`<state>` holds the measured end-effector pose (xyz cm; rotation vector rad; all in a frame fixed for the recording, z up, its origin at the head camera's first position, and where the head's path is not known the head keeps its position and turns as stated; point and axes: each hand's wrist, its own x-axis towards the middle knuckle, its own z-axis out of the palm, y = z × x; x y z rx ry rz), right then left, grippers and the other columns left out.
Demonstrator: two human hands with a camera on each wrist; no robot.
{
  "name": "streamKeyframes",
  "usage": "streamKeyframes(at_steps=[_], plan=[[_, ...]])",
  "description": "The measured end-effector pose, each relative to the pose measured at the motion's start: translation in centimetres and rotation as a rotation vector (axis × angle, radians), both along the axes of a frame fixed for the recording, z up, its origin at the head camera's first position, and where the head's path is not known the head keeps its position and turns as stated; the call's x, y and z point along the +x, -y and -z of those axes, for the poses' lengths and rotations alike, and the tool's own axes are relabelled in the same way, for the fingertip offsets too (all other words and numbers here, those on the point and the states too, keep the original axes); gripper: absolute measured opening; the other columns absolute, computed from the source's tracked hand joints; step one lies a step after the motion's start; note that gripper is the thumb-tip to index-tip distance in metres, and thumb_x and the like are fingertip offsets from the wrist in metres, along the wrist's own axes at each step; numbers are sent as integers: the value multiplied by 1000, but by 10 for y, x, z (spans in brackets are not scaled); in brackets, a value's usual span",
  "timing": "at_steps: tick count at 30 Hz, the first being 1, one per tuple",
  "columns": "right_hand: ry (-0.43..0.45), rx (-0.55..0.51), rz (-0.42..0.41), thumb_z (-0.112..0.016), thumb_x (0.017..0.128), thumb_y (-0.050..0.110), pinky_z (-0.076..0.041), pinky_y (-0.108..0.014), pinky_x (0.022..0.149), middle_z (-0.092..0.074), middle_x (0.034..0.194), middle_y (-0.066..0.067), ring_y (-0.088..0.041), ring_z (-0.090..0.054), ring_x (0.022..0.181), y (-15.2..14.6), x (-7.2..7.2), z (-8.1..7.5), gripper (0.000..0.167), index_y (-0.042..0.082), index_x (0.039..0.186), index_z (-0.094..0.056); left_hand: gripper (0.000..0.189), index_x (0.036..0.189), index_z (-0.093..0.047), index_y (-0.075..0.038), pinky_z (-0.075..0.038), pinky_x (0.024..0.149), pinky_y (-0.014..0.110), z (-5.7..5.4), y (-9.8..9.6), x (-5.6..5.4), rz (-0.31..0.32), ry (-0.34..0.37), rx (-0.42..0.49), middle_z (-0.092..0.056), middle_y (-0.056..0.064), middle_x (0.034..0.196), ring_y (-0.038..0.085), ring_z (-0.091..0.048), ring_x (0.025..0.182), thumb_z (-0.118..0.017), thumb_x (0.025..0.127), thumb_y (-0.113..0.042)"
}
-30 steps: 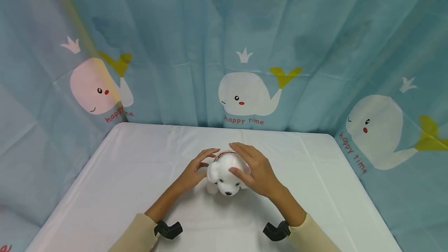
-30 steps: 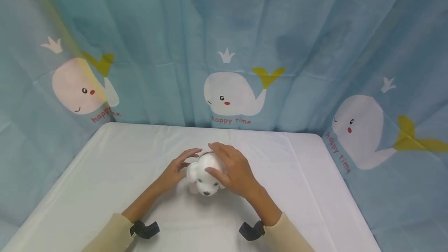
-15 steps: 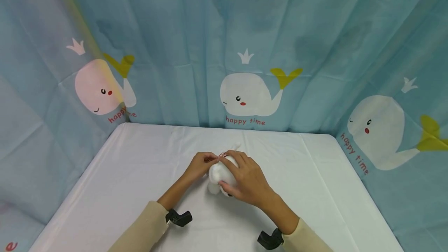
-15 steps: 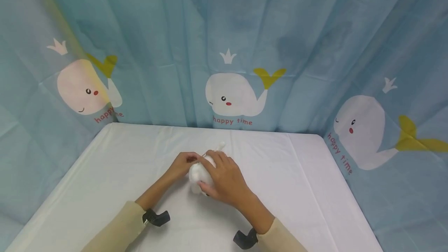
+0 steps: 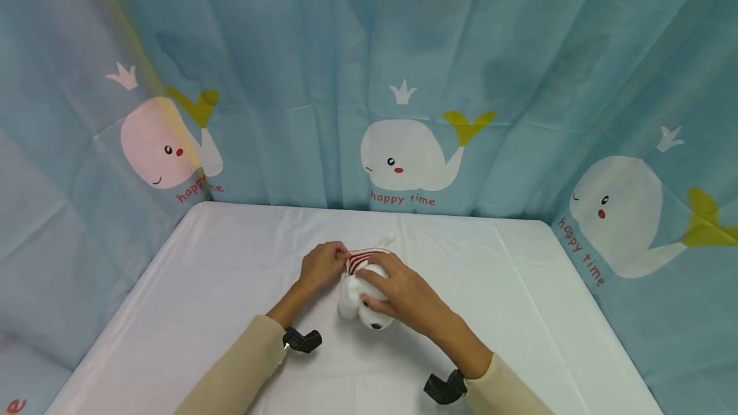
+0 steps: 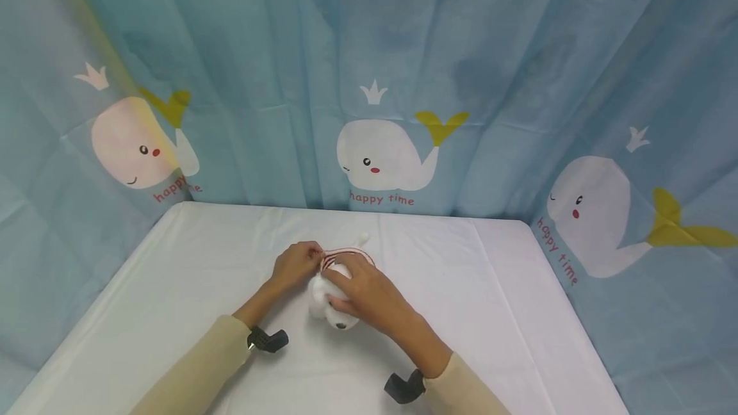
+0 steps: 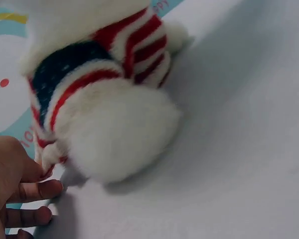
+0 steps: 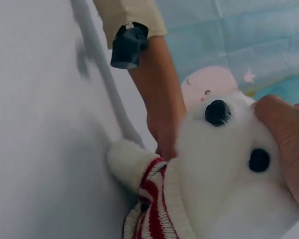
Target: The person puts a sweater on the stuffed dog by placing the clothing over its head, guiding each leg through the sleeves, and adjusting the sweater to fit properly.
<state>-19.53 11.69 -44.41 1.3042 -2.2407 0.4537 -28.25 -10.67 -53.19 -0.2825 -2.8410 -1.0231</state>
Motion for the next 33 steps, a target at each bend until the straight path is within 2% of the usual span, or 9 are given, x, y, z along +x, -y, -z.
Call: streamKeyframes(at_steps=[5,8,10,14,17,21,23,27,33], plan=[[1,-43,8,-71,94,44,-50,-37,100,-54,140,-9,-25,-55,127,-3,-2,3,53,11,136,-63,15,110,-74,-17,-47,54,29,0,-3,8,91,-63,-4,-69,-6,82,6,-58,62,-67,98,-22],[46,-108,46,-62,98,52,-49,-43,102,-52,144,-10,-25,-54,129,-11,-3,4,63,9,145,-55,25,125,-70,-19,-50,62,31,-7,-1,20,108,-114,61,-72,-3,99,8,-62,75,-64,101,-22],[105,-186,92,-57,101,51,-48,-47,103,-52,146,-11,-26,-52,132,-19,-5,6,63,9,148,-50,28,131,-67,-21,-52,68,32,-16,0,29,126,-149,120,-71,-2,110,10,-64,86,-60,104,-23],[306,-384,215,-54,106,33,-53,-46,92,-57,140,-8,-22,-58,122,-37,-16,15,48,10,148,-50,31,136,-64,-20,-53,77,34,-38,0,53,187,-180,266,-67,2,126,13,-62,103,-52,108,-24],[514,-474,304,-54,107,25,-56,-40,81,-64,130,-7,-19,-64,108,-47,-29,26,39,11,143,-55,34,140,-60,-22,-53,77,34,-52,-4,72,237,-188,308,-63,3,132,13,-59,106,-53,107,-28],[785,-453,377,-59,104,23,-57,-35,75,-71,114,-10,-21,-68,96,-52,-42,42,34,7,134,-63,55,147,-51,-30,-55,83,38,-61,-15,94,261,-193,244,-57,-3,138,11,-59,114,-67,97,-46],[866,-403,400,-63,102,21,-56,-33,74,-73,107,-7,-19,-69,90,-53,-47,50,31,5,128,-67,69,149,-46,-37,-55,85,42,-62,-22,101,249,-183,203,-54,-7,139,11,-59,116,-73,88,-56],[912,-363,408,-68,96,11,-54,-30,70,-72,92,-3,-14,-66,80,-52,-53,63,20,4,114,-73,86,151,-44,-37,-55,85,40,-61,-31,110,219,-144,189,-52,-9,133,12,-60,111,-81,77,-62],[843,-397,424,-73,88,2,-54,-31,68,-68,77,0,-13,-64,72,-50,-56,68,8,3,96,-74,77,142,-52,-17,-55,85,37,-59,-35,110,234,-141,287,-58,-3,130,14,-61,108,-88,77,-37]])
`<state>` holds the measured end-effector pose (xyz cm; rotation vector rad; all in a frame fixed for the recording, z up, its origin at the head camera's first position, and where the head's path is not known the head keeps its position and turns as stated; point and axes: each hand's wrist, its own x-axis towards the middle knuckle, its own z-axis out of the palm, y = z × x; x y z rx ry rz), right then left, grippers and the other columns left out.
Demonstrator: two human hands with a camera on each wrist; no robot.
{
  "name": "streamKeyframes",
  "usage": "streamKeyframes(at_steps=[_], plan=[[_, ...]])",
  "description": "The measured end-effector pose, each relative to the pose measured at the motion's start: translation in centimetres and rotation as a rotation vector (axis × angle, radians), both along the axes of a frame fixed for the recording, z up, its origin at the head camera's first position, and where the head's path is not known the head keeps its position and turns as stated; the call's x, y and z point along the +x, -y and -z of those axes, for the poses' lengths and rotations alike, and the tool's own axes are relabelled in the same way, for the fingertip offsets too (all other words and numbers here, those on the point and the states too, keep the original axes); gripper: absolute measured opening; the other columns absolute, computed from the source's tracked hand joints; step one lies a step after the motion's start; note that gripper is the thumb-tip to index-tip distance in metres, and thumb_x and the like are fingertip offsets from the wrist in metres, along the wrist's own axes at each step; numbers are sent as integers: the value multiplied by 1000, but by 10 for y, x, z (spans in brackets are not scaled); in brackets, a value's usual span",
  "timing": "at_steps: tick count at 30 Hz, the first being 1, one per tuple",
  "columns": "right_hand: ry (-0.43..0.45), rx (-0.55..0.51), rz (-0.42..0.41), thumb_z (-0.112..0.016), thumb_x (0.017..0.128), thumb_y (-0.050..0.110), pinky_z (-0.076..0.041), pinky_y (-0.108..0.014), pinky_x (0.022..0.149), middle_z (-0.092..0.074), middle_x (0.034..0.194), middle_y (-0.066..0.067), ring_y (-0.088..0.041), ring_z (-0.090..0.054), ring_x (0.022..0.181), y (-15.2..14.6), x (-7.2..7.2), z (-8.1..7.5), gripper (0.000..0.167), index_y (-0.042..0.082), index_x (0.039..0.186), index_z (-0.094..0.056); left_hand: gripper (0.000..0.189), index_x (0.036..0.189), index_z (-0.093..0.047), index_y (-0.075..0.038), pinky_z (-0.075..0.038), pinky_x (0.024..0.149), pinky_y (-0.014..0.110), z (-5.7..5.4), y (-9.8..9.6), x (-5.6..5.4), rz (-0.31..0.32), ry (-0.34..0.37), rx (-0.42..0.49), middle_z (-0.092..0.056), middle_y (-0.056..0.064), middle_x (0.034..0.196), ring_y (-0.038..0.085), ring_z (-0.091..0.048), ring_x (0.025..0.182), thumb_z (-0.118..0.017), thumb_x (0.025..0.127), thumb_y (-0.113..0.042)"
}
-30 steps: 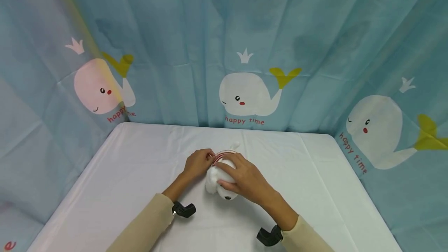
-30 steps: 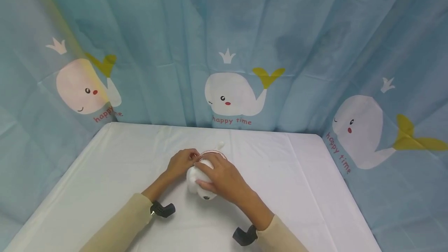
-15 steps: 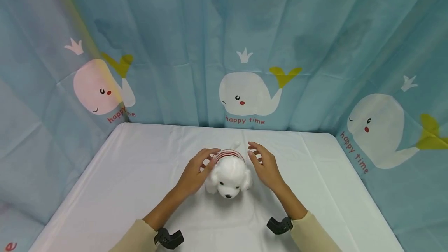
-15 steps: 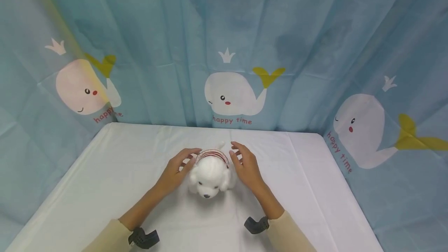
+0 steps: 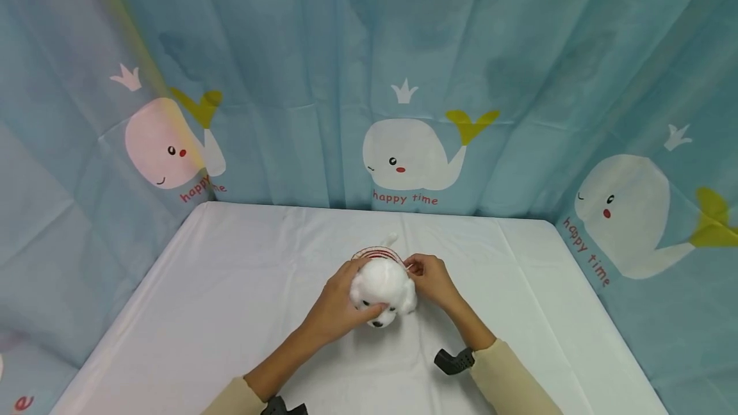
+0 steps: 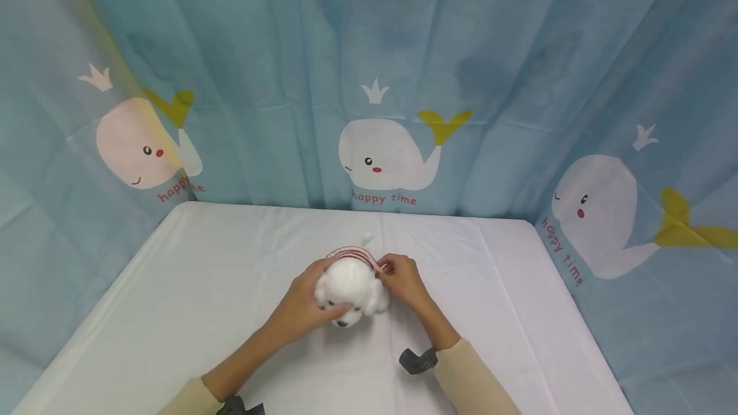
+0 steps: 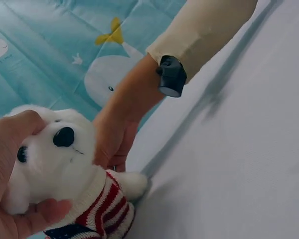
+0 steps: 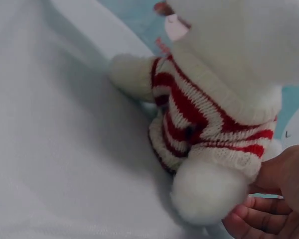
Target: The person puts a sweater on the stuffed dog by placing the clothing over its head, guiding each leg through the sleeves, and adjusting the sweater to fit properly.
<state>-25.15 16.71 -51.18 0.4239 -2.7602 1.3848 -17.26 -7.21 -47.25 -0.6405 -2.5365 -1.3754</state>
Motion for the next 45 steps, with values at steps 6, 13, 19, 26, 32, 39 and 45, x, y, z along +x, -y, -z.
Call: streamKeyframes(at_steps=[6,13,19,26,32,39,45], plan=[[-60,68,88,-73,86,-4,-52,-30,58,-67,72,-2,-14,-62,65,-3,-2,4,7,3,86,-74,65,130,-58,-14,-56,80,34,2,2,-5,5,-45,70,-64,-4,122,12,-64,100,-90,73,-21],[27,81,43,-70,91,3,-50,-28,59,-68,75,0,-11,-60,67,-7,-4,7,5,4,92,-75,70,136,-56,-20,-55,85,37,-1,3,-7,16,-2,89,-61,-5,130,13,-63,108,-91,76,-30],[130,7,-23,-61,88,-2,-45,-27,55,-68,72,-1,-12,-56,60,-9,-2,8,20,0,103,-74,84,147,-49,-24,-53,92,41,6,12,-12,84,40,67,-53,-8,140,14,-57,120,-89,76,-46],[125,-20,-50,-59,84,-8,-44,-25,53,-66,68,-2,-11,-55,56,-8,-5,7,23,-3,101,-73,121,156,-35,-9,-38,108,56,30,31,-36,322,-105,-6,-38,10,157,27,-34,142,-101,57,-28],[100,1,4,-64,84,-7,-45,-26,54,-66,68,-1,-12,-55,59,-6,-7,10,16,0,93,-75,90,150,-46,-7,-36,110,59,43,23,-54,339,-187,-6,-40,17,155,35,-32,145,-92,73,-21],[-42,173,63,-73,85,-1,-46,-29,52,-64,65,-1,-12,-55,57,-2,-5,6,6,3,85,-77,70,142,-58,-11,-37,110,57,50,20,-62,390,-253,55,-38,20,155,37,-33,143,-87,81,-29],[-110,239,125,-75,86,1,-46,-29,50,-66,66,-2,-12,-55,54,-8,-9,2,4,2,83,-75,68,145,-55,-13,-36,113,48,51,19,-63,425,-213,62,-37,18,155,33,-34,144,-83,86,-32]])
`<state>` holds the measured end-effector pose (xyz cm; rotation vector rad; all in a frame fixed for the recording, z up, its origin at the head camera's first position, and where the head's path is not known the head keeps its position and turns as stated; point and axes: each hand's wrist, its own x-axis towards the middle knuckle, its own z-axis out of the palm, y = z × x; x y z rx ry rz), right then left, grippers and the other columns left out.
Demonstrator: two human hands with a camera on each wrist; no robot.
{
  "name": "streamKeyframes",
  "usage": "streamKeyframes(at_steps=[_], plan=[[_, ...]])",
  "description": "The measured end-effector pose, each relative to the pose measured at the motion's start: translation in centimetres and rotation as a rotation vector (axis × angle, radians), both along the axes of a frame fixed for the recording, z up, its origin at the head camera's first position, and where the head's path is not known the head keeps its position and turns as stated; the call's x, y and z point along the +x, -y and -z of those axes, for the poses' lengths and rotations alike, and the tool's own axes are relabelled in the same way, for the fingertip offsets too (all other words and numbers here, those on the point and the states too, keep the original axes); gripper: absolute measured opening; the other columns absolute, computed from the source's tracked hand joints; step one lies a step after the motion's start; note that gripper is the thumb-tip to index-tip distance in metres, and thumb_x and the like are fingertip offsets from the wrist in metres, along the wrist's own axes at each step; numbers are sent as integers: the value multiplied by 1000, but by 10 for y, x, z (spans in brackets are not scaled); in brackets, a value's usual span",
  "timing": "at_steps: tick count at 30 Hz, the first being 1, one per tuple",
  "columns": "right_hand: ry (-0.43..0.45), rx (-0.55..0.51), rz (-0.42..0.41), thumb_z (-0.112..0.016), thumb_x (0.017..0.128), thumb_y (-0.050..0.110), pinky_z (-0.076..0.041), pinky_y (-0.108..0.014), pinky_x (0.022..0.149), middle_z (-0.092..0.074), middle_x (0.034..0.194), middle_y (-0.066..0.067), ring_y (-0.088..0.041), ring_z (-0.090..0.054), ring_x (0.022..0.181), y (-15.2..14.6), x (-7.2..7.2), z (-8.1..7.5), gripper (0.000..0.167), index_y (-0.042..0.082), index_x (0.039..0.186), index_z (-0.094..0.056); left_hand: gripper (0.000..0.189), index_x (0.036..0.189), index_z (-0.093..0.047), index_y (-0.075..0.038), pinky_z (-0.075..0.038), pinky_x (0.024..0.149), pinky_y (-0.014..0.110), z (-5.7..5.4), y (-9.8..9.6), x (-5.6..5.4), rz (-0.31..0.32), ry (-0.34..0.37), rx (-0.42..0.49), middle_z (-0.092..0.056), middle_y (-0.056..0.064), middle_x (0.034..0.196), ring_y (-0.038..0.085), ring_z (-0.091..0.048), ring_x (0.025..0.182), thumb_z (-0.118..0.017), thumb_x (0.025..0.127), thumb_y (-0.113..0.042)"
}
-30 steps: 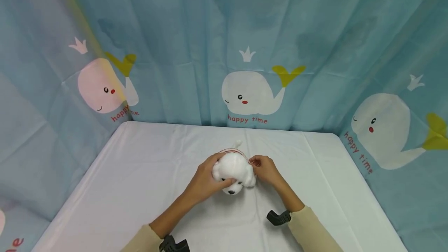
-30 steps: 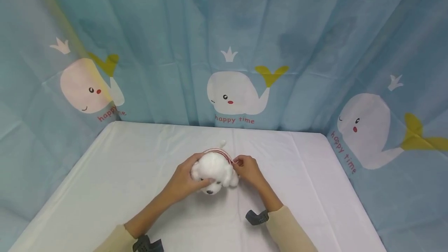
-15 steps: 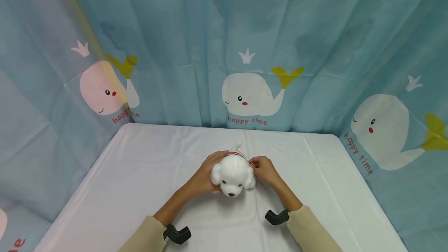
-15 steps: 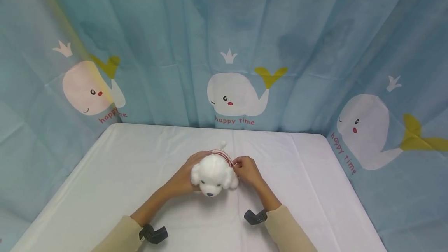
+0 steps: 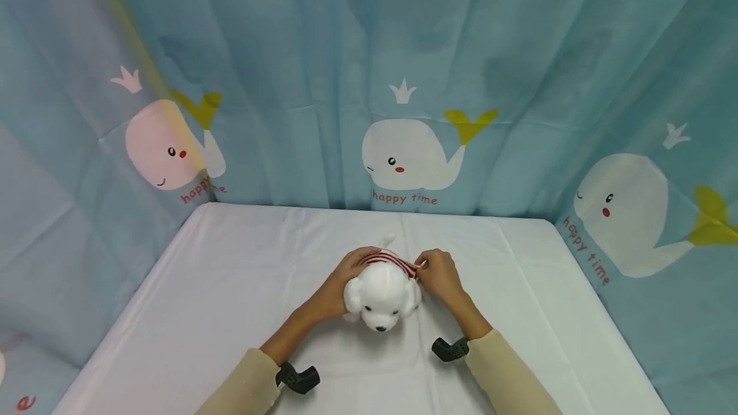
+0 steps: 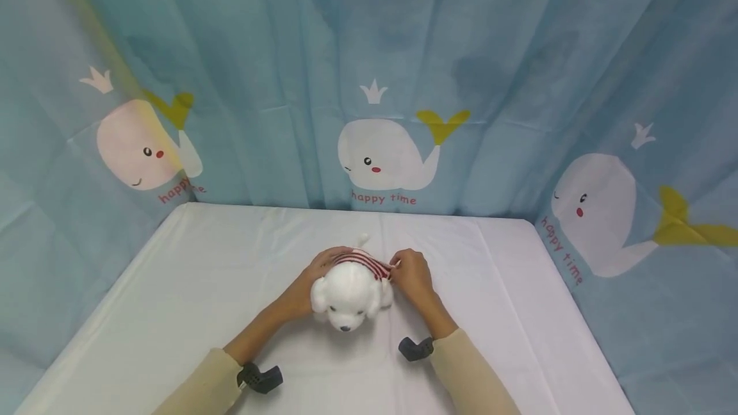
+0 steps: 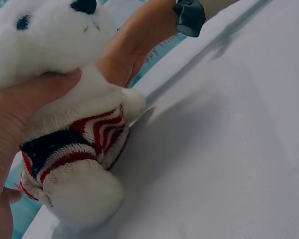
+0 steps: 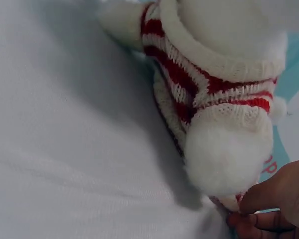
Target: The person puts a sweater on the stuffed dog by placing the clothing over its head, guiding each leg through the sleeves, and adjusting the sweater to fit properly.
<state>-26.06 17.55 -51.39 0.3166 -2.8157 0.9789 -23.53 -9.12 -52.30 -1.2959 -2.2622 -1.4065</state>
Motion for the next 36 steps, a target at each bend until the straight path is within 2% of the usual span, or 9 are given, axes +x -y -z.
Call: streamKeyframes(at_steps=[5,10,14,18,22,24,27,31,36], plan=[[13,-24,-101,-75,88,4,-49,-29,56,-67,71,2,-10,-57,61,-7,0,2,4,4,92,-76,84,147,-51,-13,-40,111,48,2,5,0,-21,61,-38,-38,17,155,33,-38,143,-91,73,-17],[-201,-102,-187,-74,87,-4,-54,-29,63,-68,82,-3,-13,-62,71,-16,14,1,18,2,104,-75,90,149,-50,-15,-38,109,58,4,24,4,-77,88,-112,-37,13,158,33,-34,145,-94,71,-19],[-302,-186,-345,-71,89,-6,-57,-34,69,-70,94,-5,-14,-65,83,-20,27,2,25,5,111,-73,83,146,-53,-14,-46,100,55,4,30,11,-148,74,-85,-46,10,146,30,-46,134,-93,74,-20],[-220,-150,-482,-76,86,3,-57,-42,83,-67,117,-2,-18,-65,104,-18,38,3,45,9,129,-64,75,136,-55,-14,-55,86,43,9,25,20,-240,98,-63,-58,2,125,21,-58,113,-94,72,-16],[-125,-67,-462,-83,80,9,-52,-45,95,-62,132,-2,-21,-60,120,-10,45,3,66,10,140,-55,76,130,-52,-16,-56,81,37,10,13,27,-330,143,-103,-67,-1,114,15,-65,102,-95,67,-11],[-103,-50,-442,-82,81,10,-52,-43,96,-63,133,-3,-20,-61,121,-6,47,3,65,10,140,-54,77,131,-51,-16,-56,79,35,8,7,28,-383,160,-147,-70,-1,111,14,-67,97,-96,67,-15],[-108,-45,-445,-78,86,10,-55,-37,87,-69,120,-4,-15,-66,104,-1,48,2,53,7,134,-56,76,131,-50,-16,-54,77,35,3,1,30,-426,189,-193,-71,-1,111,12,-68,92,-94,70,-21],[-108,-55,-460,-71,93,11,-52,-28,71,-71,100,-2,-7,-61,80,3,49,0,37,5,126,-57,66,124,-49,-13,-51,72,32,-2,-3,29,-402,216,-206,-70,-2,104,10,-65,84,-91,74,-21],[-12,-128,-470,-67,96,6,-52,-28,72,-70,109,-7,-8,-62,87,6,51,-2,38,2,131,-54,66,122,-45,-12,-52,70,30,-3,-2,29,-335,214,-231,-71,1,103,11,-68,82,-90,74,-18]])
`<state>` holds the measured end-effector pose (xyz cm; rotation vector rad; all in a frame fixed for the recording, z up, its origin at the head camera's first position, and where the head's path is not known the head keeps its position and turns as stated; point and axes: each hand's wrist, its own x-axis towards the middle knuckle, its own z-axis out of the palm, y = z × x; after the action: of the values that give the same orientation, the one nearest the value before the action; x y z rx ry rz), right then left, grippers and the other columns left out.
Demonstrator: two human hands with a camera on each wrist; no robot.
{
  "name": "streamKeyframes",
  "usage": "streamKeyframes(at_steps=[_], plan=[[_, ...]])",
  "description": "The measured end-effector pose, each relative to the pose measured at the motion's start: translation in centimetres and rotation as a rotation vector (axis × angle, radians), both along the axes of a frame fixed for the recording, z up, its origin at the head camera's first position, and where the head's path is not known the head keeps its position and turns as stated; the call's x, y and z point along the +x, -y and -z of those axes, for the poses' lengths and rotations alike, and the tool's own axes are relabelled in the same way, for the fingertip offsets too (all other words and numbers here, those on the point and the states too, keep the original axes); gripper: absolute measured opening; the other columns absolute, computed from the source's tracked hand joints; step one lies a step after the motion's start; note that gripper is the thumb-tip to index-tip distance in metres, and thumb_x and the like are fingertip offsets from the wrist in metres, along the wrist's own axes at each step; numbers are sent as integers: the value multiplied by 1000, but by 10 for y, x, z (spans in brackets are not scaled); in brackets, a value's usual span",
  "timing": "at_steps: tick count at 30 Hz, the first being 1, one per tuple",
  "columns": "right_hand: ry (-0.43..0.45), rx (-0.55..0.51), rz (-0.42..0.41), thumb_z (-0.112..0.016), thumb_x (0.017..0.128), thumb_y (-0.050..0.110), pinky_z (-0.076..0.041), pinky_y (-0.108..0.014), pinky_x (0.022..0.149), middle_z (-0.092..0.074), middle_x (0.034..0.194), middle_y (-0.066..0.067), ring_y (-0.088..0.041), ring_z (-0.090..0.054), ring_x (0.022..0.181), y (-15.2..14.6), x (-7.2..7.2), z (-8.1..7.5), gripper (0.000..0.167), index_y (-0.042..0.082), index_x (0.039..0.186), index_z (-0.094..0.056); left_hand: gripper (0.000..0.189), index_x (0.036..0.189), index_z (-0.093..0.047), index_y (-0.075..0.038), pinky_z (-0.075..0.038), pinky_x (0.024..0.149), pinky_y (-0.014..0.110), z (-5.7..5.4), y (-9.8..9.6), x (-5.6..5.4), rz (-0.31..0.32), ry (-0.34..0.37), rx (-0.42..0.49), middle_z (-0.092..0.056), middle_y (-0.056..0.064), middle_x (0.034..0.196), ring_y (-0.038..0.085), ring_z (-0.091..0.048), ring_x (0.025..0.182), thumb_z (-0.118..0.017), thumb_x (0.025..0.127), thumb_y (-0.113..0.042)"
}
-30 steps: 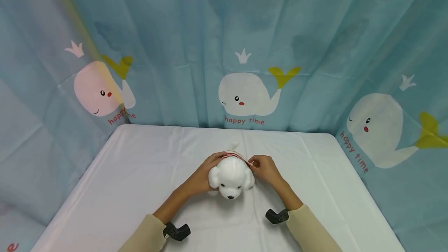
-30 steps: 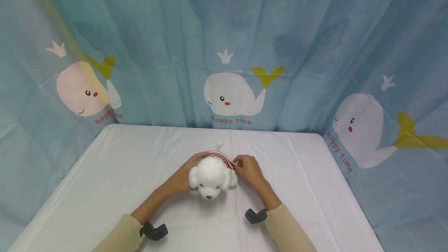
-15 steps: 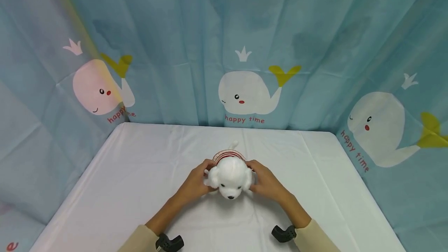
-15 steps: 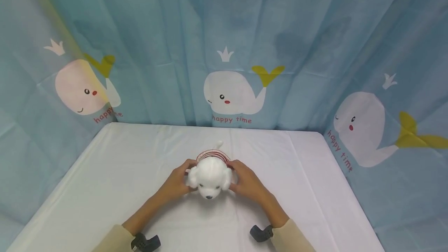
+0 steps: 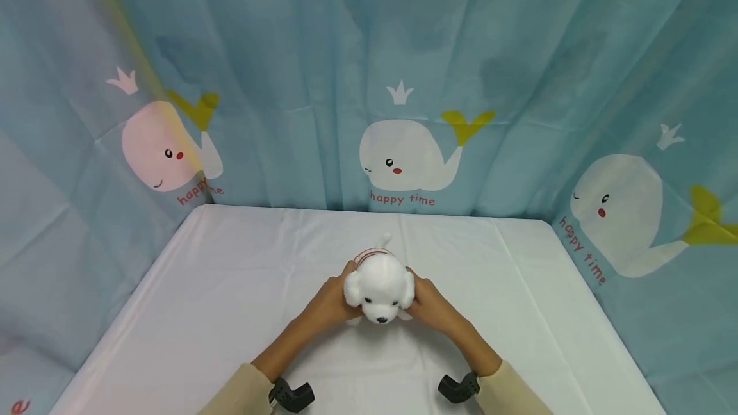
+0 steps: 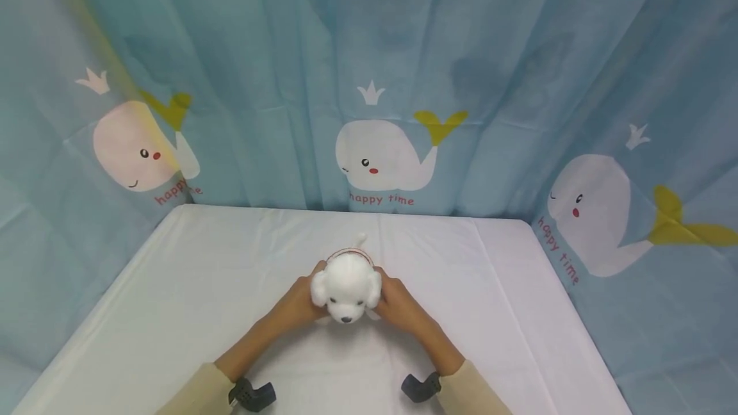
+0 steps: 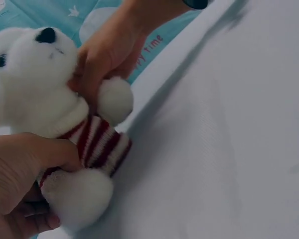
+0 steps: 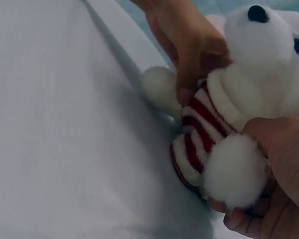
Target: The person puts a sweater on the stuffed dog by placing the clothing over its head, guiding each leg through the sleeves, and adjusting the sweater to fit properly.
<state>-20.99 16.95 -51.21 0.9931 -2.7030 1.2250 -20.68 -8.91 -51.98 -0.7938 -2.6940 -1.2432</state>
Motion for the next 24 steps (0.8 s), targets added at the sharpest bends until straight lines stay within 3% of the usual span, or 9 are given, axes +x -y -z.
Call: streamKeyframes(at_steps=[5,10,14,18,24], plan=[[48,-12,-6,-75,89,8,-52,-28,74,-70,118,-10,-10,-63,92,0,3,1,59,2,142,-48,68,123,-43,-12,-52,71,30,0,4,0,81,35,-25,-69,1,101,10,-66,79,-89,74,-11],[14,-14,-36,-82,83,9,-53,-29,73,-69,122,-12,-13,-66,95,1,3,1,74,5,146,-43,65,121,-41,-14,-51,65,27,-2,7,-4,116,29,-50,-65,-3,87,7,-59,68,-85,74,-6],[-33,2,-21,-80,82,4,-53,-28,71,-71,116,-13,-14,-66,88,2,1,2,76,4,146,-40,63,119,-40,-15,-48,63,27,0,7,-10,107,14,-38,-60,-5,82,8,-55,66,-83,74,-4],[-73,18,44,-78,84,2,-53,-30,71,-71,114,-14,-13,-66,87,5,-2,3,79,1,151,-35,59,119,-40,-14,-48,66,28,3,5,-19,91,12,11,-60,-5,89,10,-55,72,-82,79,-6],[-108,14,129,-80,80,1,-55,-37,72,-72,112,-19,-19,-69,83,10,-8,3,89,-4,154,-30,59,121,-42,-14,-48,68,31,5,4,-30,49,28,50,-65,-2,95,11,-58,76,-82,79,-9]])
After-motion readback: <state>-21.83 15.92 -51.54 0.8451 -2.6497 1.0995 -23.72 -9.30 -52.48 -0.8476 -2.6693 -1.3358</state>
